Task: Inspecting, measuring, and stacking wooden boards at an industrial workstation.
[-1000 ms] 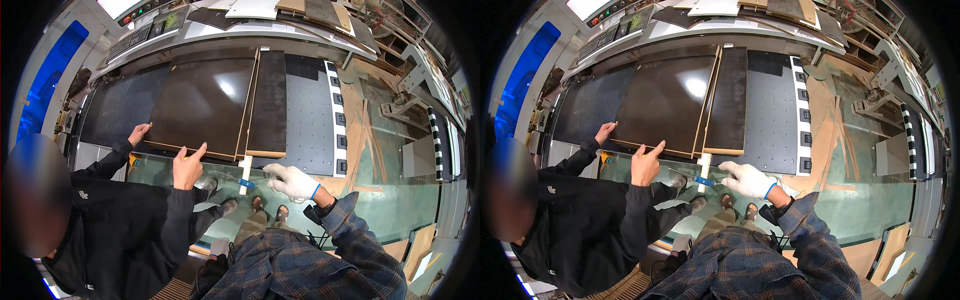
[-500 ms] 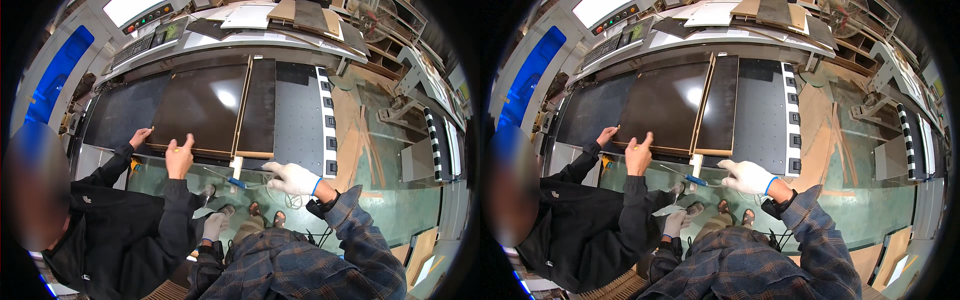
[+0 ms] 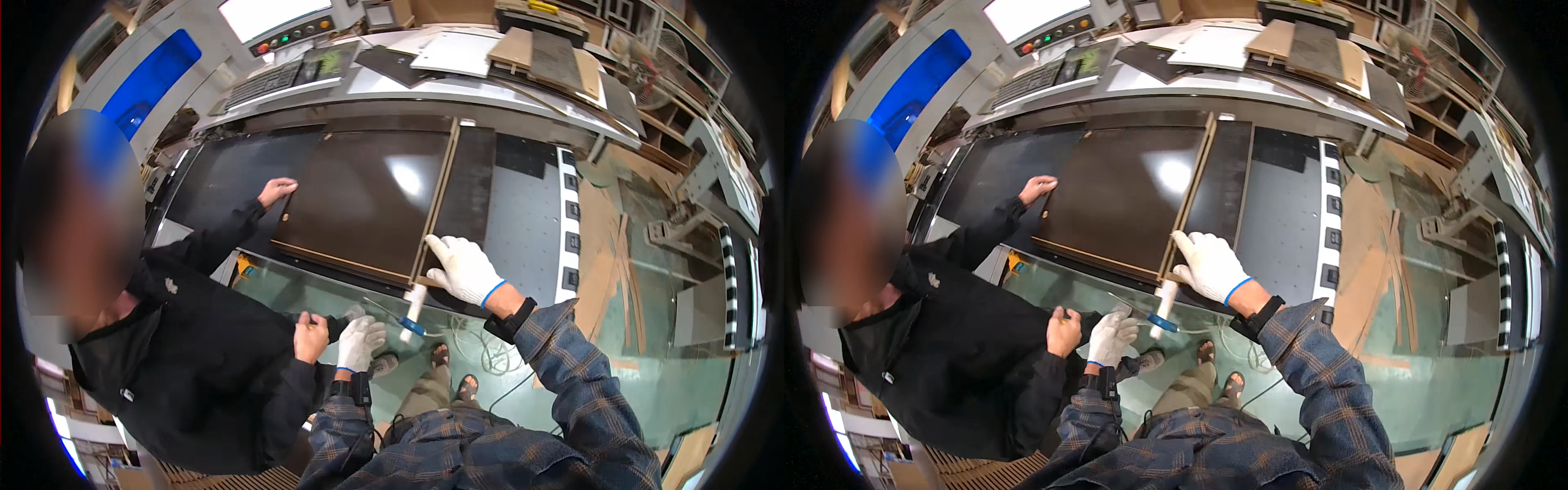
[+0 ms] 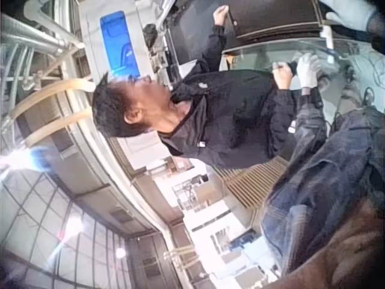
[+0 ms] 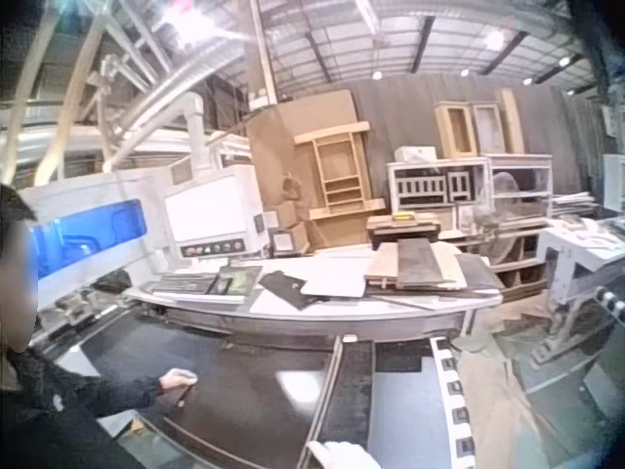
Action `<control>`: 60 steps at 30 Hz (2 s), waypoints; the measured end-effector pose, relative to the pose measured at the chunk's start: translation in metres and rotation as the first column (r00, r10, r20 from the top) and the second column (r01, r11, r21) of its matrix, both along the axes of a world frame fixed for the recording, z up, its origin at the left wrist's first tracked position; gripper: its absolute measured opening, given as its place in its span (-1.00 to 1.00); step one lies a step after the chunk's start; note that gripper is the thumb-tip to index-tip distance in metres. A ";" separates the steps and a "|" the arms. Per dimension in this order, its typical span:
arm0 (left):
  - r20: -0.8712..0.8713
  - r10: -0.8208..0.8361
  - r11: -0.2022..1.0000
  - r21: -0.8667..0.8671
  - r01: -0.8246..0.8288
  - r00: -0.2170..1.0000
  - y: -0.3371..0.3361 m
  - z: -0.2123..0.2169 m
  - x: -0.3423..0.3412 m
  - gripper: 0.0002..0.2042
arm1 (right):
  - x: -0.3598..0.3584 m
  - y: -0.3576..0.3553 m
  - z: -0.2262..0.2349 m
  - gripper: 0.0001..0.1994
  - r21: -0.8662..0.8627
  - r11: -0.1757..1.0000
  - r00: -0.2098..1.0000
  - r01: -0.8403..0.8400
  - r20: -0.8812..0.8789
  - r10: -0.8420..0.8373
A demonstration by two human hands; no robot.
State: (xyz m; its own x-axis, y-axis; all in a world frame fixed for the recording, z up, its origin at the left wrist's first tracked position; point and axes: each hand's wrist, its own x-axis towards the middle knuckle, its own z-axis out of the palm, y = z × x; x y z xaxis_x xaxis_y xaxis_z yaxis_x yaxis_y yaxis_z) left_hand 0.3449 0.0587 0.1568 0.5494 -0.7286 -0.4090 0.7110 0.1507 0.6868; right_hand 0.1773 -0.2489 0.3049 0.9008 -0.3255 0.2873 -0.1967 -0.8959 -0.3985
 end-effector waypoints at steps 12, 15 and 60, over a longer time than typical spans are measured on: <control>0.111 0.119 0.964 0.224 -0.141 0.987 -0.073 0.047 0.053 -0.67 | 0.041 -0.009 -0.009 -0.40 -0.121 0.991 0.998 0.052 -0.037 -0.057; 0.077 0.139 0.957 0.246 -0.154 0.987 -0.083 0.054 0.056 -0.65 | 0.038 -0.004 -0.005 -0.39 -0.107 0.994 0.996 0.030 -0.079 -0.039; -0.801 -0.219 0.900 0.054 -0.432 -0.557 0.010 0.233 0.124 -0.98 | 0.402 -0.098 0.174 -0.51 -0.028 0.987 0.986 -0.158 0.052 0.159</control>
State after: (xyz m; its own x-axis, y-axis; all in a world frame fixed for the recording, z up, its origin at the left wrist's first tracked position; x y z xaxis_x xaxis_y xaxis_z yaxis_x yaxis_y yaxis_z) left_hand 0.4689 0.0691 0.3898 -0.2815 -0.9301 -0.2361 0.0259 0.2385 -0.9708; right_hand 0.5791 -0.3468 0.4794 0.9236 -0.1726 0.3424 -0.0304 -0.9231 -0.3833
